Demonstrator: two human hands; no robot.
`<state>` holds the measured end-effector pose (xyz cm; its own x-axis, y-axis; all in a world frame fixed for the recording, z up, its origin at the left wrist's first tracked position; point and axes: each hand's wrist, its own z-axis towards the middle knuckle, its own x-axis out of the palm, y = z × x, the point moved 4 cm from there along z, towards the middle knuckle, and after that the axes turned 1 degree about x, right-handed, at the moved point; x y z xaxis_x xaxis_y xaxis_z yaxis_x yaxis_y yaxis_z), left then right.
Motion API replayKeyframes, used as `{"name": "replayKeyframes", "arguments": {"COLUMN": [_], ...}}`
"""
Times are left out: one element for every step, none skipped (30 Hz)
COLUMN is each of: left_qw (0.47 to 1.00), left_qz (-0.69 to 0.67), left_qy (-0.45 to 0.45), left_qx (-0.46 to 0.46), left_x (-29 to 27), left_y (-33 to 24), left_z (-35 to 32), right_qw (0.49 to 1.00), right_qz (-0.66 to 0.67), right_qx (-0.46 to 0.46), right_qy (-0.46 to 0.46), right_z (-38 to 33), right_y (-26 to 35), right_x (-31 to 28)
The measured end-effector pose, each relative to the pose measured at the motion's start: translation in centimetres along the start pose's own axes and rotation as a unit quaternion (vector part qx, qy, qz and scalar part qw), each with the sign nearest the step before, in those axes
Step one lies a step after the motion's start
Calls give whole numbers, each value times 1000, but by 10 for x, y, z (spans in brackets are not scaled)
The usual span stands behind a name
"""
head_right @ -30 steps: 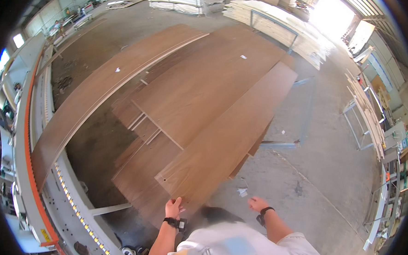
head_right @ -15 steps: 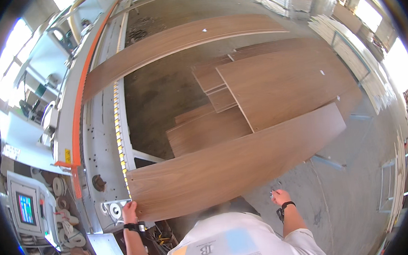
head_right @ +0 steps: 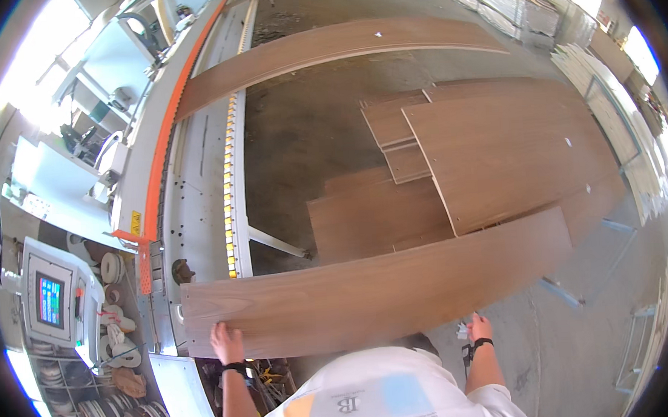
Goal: The person picks up a wooden panel from a stack, places it onto the edge banding machine, and guides it through. After the panel passes through, the person retrieves it and places it onto another stack, repeating the process with several more panels.
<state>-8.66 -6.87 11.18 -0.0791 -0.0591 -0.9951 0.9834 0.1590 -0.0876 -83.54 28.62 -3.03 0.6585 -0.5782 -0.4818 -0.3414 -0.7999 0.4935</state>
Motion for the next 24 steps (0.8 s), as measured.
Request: {"name": "replayKeyframes", "arguments": {"left_qw": [1000, 1000, 1000, 998, 997, 996, 994, 994, 994, 994, 994, 993, 993, 994, 994, 995, 996, 996, 997, 997, 997, 997, 997, 997], "left_qz": [-1, -11, -14, -30, -16, 0, 13, 9, 15, 30, 29, 31, 30, 28, 35, 36, 39, 42, 38, 24, 20, 12, 12, 3], "left_qy": [-10, 23, 27, 61, 67, 76, 94, 94, 92, 88, 88, 93, 84, 75, 54, 30, 19, 7, -11, -13, -7, 2, 3, 7], "left_qx": [17, 1, -2, -18, -32, -45, -52, -56, -54, -58, -65, -69, -73, -77, -87, -88, -81, -75, -70, -75, -76, -73, -77, -76], "left_x": [-5, -12, -13, -6, -6, -9, -12, -7, 0, -2, -1, 0, 1, 3, 4, 4, 4, 4, 1, -2, -6, -8, -11, -7], "left_y": [-34, -59, -68, -86, -89, -95, -99, -106, -113, -113, -114, -116, -117, -117, -112, -112, -115, -118, -120, -120, -124, -129, -123, -121], "left_z": [-19, -35, -50, -58, -69, -78, -82, -80, -75, -77, -76, -74, -71, -69, -70, -69, -66, -64, -64, -64, -61, -57, -60, -58], "right_qw": [999, 997, 993, 987, 989, 997, 971, 913, 915, 916, 914, 917, 904, 889, 894, 898, 902, 907, 914, 919, 922, 925, 928, 935], "right_qz": [11, 52, 95, 128, 104, 58, 234, 405, 402, 401, 399, 394, 424, 454, 444, 436, 426, 414, 400, 389, 381, 377, 367, 351], "right_qx": [27, 53, 65, 88, 108, 50, 41, 32, 28, 28, 27, 30, 42, 54, 59, 55, 69, 82, 74, 69, 65, 50, 65, 46], "right_qy": [-24, -17, -29, -48, -5, -5, -10, -31, -31, 16, 61, 60, 41, 21, 4, 8, 3, 0, 7, -3, -10, 4, 3, -28], "right_z": [17, 37, 52, 84, 101, 82, 111, 125, 141, 147, 152, 153, 153, 150, 144, 138, 133, 132, 131, 128, 125, 128, 121, 126], "right_y": [-7, -19, -21, -37, -32, -7, -10, -12, -9, -1, 6, 6, 10, 12, 23, 29, 32, 33, 39, 42, 43, 38, 43, 41], "right_x": [-10, -22, -26, -50, -50, -46, -36, -43, -56, -54, -50, -51, -47, -42, -34, -28, -27, -30, -30, -34, -35, -47, -46, -59]}}
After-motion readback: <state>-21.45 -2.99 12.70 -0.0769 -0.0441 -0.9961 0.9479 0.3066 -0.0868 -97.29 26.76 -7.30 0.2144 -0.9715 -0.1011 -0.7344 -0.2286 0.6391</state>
